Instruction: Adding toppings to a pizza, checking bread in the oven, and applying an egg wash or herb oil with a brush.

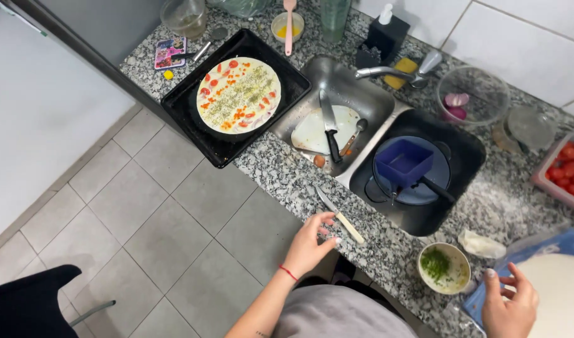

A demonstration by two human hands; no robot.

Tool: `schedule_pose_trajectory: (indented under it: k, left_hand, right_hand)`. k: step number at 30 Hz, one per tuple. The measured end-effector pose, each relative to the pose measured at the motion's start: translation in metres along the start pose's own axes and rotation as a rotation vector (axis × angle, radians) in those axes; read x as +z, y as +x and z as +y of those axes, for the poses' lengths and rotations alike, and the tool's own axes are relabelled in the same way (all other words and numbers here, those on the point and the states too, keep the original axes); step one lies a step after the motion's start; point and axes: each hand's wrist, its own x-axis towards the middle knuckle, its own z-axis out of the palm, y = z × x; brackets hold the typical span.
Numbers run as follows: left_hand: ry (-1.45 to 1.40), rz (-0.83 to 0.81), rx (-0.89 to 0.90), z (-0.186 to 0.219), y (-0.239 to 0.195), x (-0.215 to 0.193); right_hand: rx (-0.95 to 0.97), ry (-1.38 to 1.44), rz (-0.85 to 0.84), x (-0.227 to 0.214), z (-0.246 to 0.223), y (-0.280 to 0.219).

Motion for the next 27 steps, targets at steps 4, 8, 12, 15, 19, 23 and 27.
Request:
schedule_pose_trajectory:
  k: [4, 8, 12, 15, 19, 23, 27]
  left_hand:
    - [-0.002, 0.086, -0.161, -0.005, 0.035, -0.036]
    - [-0.091, 0.124, -0.177, -0.018, 0.08, -0.085]
    - [-0.096, 0.171, -0.225, -0.046, 0.139, -0.15]
    - [-0.078, 0.152, -0.185, -0.074, 0.191, -0.204]
    - [-0.067, 0.056, -0.315, -0.08, 0.276, -0.267]
    - [-0.004, 0.051, -0.151, -0.087, 0.348, -0.312]
    - [0.252, 0.146, -0.015, -0.111, 0.422, -0.327]
  right_hand:
    - [-0.209, -0.112, 0.084, 0.019, -0.078, 0.036]
    - [-0.4, 0.147, -0.147, 0.089, -0.238, 0.056]
    - [-0.56, 0.328, -0.481, 0.204, -0.368, 0.076]
    - [-0.509, 0.278, -0.471, 0.3, -0.438, 0.119]
    - [-0.399, 0.184, -0.342, 0.468, -0.483, 0.214]
    - [-0.136, 0.094, -0.37, 0.575, -0.503, 0.271]
    - [-0.157, 0.061, -0.333, 0.592, -0.506, 0.277]
